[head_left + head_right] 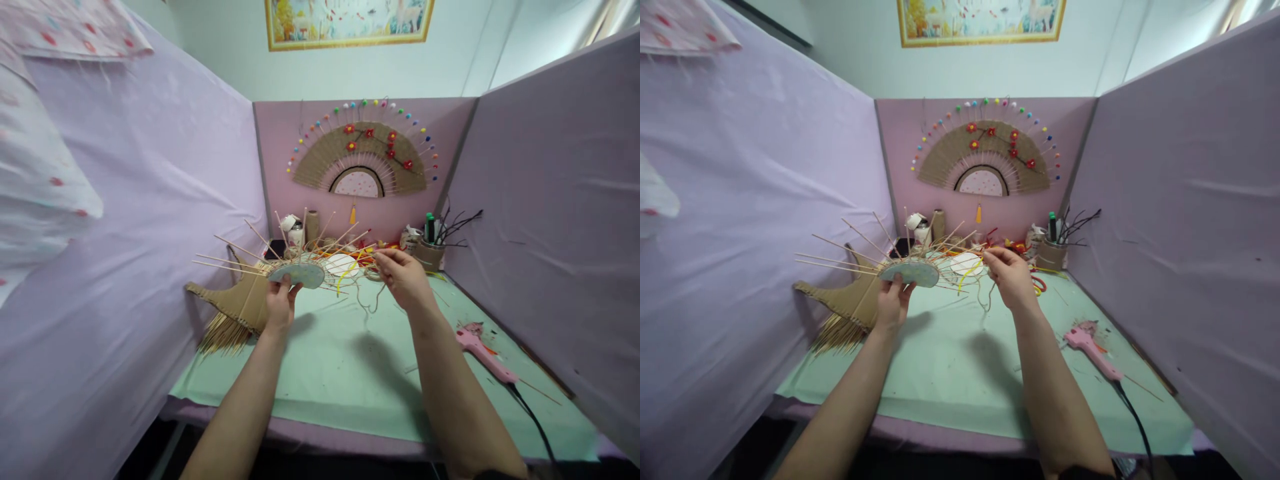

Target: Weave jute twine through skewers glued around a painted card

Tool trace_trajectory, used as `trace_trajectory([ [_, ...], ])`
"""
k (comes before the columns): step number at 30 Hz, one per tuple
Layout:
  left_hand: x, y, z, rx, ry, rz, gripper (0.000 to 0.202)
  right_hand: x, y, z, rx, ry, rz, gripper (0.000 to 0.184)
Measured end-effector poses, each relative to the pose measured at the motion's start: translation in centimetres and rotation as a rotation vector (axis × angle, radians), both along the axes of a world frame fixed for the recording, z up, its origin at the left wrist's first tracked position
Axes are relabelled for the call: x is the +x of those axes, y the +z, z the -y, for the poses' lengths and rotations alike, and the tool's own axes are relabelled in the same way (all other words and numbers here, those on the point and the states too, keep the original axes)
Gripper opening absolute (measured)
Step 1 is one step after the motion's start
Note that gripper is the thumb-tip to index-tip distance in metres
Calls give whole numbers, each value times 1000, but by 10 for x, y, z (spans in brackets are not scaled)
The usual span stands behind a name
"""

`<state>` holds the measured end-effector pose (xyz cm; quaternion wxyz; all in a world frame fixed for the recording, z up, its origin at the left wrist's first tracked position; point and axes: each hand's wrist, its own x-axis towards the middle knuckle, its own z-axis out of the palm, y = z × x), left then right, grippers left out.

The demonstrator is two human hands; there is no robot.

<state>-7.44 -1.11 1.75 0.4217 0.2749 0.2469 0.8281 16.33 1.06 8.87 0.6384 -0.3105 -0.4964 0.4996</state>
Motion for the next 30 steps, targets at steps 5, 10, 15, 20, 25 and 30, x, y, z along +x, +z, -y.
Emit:
trace_trajectory([
  [5,1,-2,0,6,-23,16,32,-15,-56,-8,-71,-136,341,33],
  [10,5,-6,0,3,-72,-16,30,-37,-92,-11,-70,-76,609,29],
  [15,6,-5,0,28,-91,16,27,-35,-96,-9,-27,-75,716,27],
  [20,5,-2,2,56,-90,-9,24,-28,-92,-5,121,-276,861,15],
  [25,10,0,5,69,-131,-41,23,-33,-79,15,598,-631,695,24],
  [30,19,-1,10,104,-190,-167,25,-46,-69,40,908,-531,754,55],
])
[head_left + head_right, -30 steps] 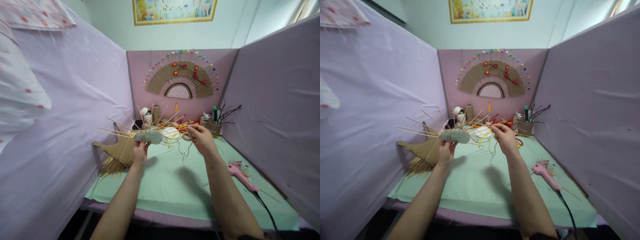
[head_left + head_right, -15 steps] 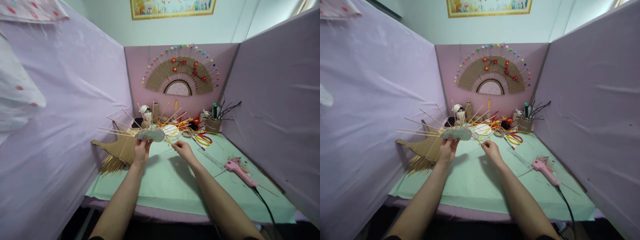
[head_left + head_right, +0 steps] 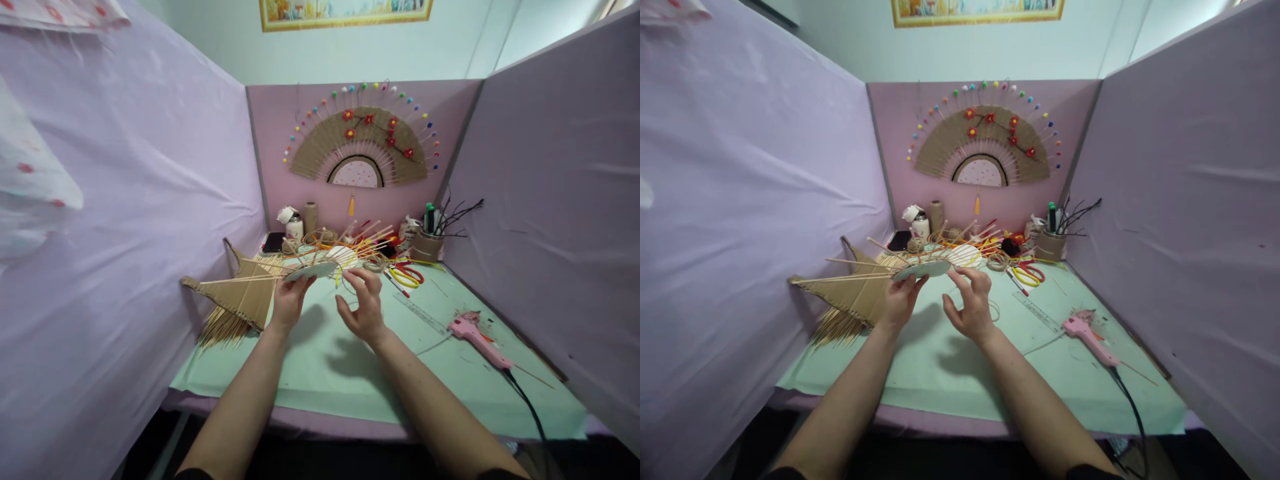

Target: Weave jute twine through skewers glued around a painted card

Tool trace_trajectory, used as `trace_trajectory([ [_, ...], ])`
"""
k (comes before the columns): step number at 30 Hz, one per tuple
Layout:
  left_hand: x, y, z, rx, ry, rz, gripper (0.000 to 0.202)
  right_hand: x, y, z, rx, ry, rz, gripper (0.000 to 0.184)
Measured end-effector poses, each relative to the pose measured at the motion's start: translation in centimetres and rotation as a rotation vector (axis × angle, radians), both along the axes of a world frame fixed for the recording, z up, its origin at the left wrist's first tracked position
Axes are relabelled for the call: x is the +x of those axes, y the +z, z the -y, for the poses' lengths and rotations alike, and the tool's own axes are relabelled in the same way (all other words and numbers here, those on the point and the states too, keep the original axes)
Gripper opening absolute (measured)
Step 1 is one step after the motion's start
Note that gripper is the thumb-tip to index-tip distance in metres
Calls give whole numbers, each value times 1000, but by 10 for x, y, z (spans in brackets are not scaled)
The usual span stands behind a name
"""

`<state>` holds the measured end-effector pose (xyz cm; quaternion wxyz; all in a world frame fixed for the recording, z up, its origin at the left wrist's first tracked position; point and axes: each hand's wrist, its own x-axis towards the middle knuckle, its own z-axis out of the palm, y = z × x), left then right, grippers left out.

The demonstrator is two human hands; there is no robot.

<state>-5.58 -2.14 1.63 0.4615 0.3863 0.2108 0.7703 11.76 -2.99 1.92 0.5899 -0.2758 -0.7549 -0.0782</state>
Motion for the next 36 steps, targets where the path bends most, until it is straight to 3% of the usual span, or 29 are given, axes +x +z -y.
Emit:
trace_trajectory([
  [5,6,-1,5,50,-45,-168,23,-10,-2,5,-67,-48,85,66],
  [12,9,2,9,72,10,-255,24,-12,-4,6,-116,-99,67,58],
  [18,8,0,8,53,-33,-263,27,-13,-5,8,-154,-98,68,53],
  [28,7,-3,3,-9,-35,-106,25,-11,-8,8,-91,-93,4,60],
  [36,-2,2,-1,-13,-8,73,21,-10,-15,-1,-124,-64,-153,32],
])
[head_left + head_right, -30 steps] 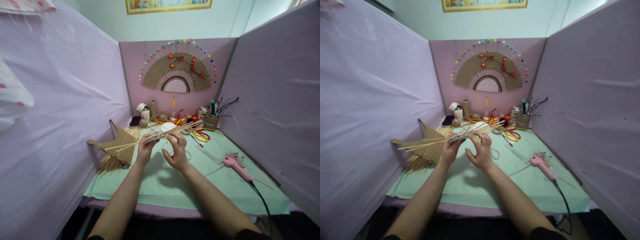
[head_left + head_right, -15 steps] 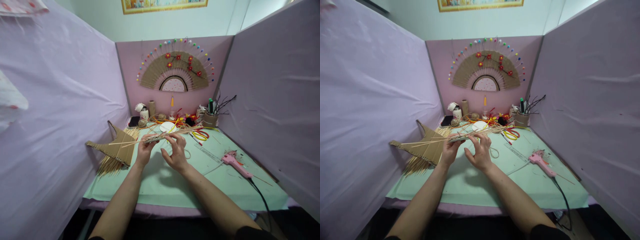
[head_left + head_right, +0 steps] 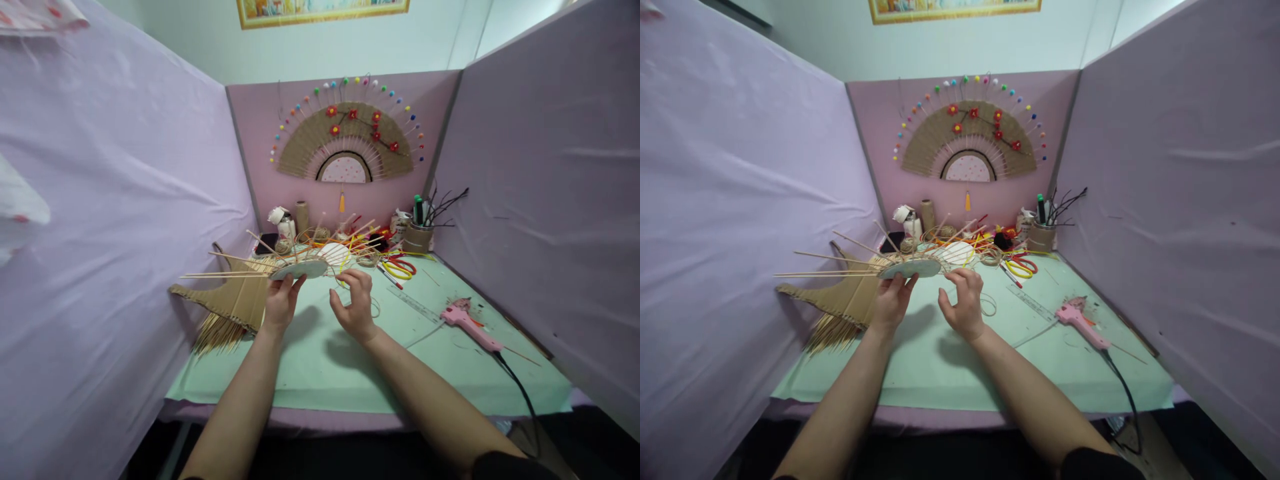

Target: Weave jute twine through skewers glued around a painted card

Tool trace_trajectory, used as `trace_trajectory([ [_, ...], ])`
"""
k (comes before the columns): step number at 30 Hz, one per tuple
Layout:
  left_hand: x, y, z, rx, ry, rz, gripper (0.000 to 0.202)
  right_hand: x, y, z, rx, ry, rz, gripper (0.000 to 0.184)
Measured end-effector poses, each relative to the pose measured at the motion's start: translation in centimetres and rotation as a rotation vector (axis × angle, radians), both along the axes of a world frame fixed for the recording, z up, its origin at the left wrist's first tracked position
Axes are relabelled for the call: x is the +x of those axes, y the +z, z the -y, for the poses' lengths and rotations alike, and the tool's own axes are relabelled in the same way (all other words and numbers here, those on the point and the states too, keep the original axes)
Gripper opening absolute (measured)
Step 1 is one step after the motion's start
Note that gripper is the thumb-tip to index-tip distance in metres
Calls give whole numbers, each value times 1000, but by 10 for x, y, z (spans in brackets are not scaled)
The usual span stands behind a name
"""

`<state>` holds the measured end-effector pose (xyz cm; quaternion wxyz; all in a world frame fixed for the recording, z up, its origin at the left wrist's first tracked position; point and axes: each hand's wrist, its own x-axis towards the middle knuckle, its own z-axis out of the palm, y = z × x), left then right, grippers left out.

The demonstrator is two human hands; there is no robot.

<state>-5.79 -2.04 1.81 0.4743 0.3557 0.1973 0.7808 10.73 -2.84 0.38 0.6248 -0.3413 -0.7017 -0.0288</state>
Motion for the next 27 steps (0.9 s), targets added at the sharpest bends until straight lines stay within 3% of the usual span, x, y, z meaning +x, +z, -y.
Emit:
trace_trajectory([
  [8,-7,-2,-4,-72,-58,126,21,3,-9,-20,-170,-12,-61,28],
  [13,-10,-4,-6,-111,-134,170,24,3,-10,-19,-280,133,-59,11],
  [22,-15,1,-9,-184,-128,335,15,5,-8,-23,-527,435,-231,20],
  [25,-15,2,-8,-191,-142,344,15,5,-6,-22,-607,528,-181,28],
  [27,-15,3,-8,-189,-142,345,16,5,-4,-21,-633,539,-91,19],
])
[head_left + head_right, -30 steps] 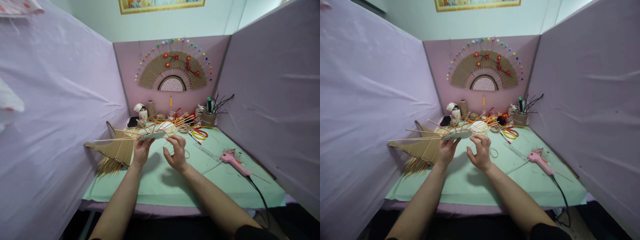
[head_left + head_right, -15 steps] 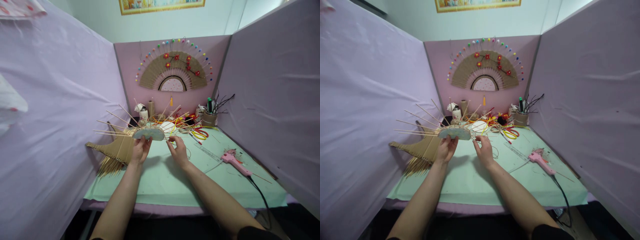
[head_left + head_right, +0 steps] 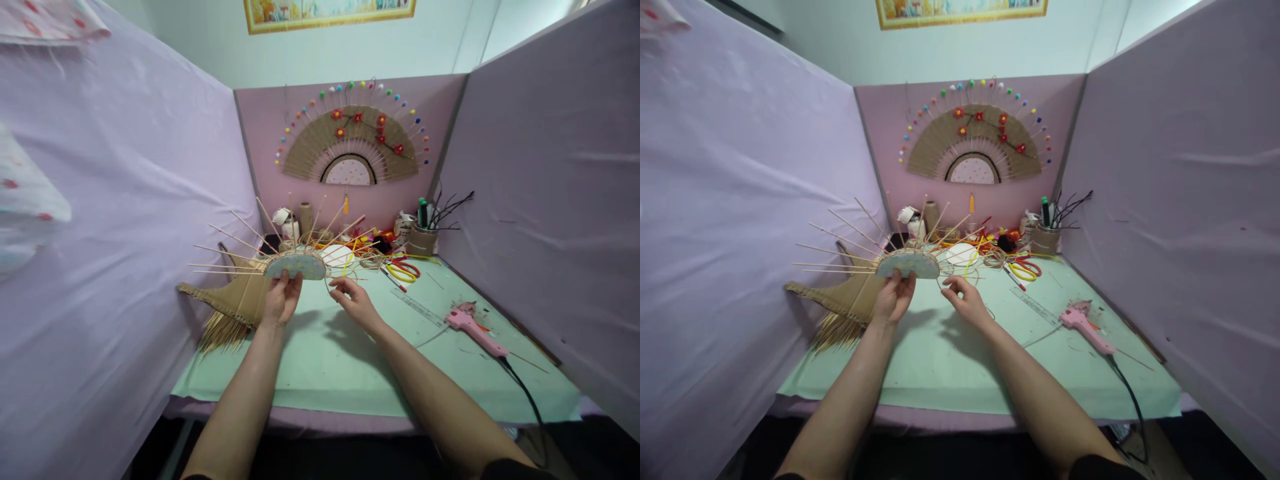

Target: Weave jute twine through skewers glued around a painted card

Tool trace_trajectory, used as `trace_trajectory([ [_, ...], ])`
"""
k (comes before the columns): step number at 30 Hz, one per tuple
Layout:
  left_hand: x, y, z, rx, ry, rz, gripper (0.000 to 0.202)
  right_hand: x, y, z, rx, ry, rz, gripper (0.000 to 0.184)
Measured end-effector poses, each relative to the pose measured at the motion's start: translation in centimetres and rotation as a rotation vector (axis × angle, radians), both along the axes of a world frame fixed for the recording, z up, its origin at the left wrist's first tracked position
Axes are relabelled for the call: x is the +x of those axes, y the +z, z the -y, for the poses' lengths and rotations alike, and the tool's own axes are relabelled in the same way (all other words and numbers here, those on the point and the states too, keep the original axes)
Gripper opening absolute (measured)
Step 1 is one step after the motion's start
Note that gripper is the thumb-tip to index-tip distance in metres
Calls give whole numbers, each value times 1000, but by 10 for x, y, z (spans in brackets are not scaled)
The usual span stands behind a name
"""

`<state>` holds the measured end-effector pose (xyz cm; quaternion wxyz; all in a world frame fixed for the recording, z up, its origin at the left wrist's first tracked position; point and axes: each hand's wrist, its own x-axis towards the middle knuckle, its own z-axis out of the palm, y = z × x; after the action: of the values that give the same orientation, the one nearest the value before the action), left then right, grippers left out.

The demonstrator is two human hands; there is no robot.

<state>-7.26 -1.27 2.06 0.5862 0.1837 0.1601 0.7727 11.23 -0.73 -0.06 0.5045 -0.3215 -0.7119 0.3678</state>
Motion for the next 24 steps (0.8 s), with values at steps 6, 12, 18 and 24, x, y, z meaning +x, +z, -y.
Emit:
trace_trajectory([
  [6,-2,0,0,-3,16,3,15,3,-1,-4,75,14,67,24],
  [12,-1,0,0,9,18,11,17,-3,-5,-5,-103,84,-132,27],
  [18,-1,-1,0,29,11,-27,16,-9,-3,0,-264,257,-101,34],
  [24,-6,2,-1,1,49,24,17,6,1,-7,-392,92,-82,33],
])
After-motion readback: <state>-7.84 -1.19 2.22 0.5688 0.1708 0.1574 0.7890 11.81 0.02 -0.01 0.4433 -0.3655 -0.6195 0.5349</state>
